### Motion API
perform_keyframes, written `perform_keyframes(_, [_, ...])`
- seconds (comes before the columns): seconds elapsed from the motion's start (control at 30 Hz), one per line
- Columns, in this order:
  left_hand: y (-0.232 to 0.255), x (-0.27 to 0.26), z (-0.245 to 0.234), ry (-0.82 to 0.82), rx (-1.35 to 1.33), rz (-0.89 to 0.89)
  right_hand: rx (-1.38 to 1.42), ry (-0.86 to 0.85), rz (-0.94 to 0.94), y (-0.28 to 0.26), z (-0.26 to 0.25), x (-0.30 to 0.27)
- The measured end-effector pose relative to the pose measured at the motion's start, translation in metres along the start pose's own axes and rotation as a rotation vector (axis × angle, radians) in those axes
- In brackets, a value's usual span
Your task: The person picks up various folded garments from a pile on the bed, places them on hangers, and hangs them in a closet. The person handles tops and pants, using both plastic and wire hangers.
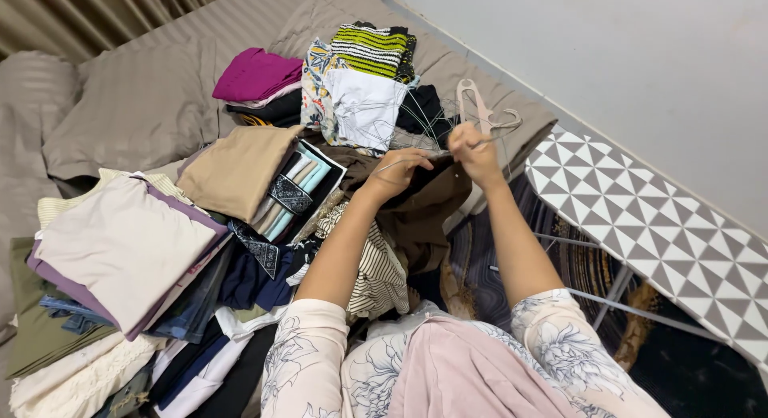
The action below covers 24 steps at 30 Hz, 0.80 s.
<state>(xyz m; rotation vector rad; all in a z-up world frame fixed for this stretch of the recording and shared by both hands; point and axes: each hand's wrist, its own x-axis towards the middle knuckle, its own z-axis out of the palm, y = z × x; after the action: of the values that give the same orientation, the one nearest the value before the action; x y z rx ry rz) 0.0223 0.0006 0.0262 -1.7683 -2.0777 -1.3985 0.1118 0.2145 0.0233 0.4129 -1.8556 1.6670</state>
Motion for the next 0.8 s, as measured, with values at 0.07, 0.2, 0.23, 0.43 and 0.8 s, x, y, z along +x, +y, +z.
perform_keyframes(0.07, [0.007, -0.007, 0.002, 0.016, -0.083, 0.012, -0.161, -0.13, -0.22, -0.01, -0.003, -0.009])
perform_keyframes(0.2, [0.011, -0.026, 0.006, -0.039, -0.099, -0.049, -0.196, -0.234, 0.211, 0.004, -0.02, -0.039])
perform_keyframes(0.23, [0.011, -0.034, 0.008, -0.029, -0.059, -0.048, -0.228, -0.194, 0.22, 0.011, -0.02, -0.05])
perform_keyframes(0.43, [0.007, -0.119, 0.027, 0.131, 0.115, -0.129, -0.235, 0.056, 0.053, 0.01, 0.012, -0.105])
perform_keyframes(0.8, [-0.026, -0.204, 0.068, 0.704, 0.092, -0.49, -0.274, 0.179, 0.032, -0.065, 0.023, -0.143])
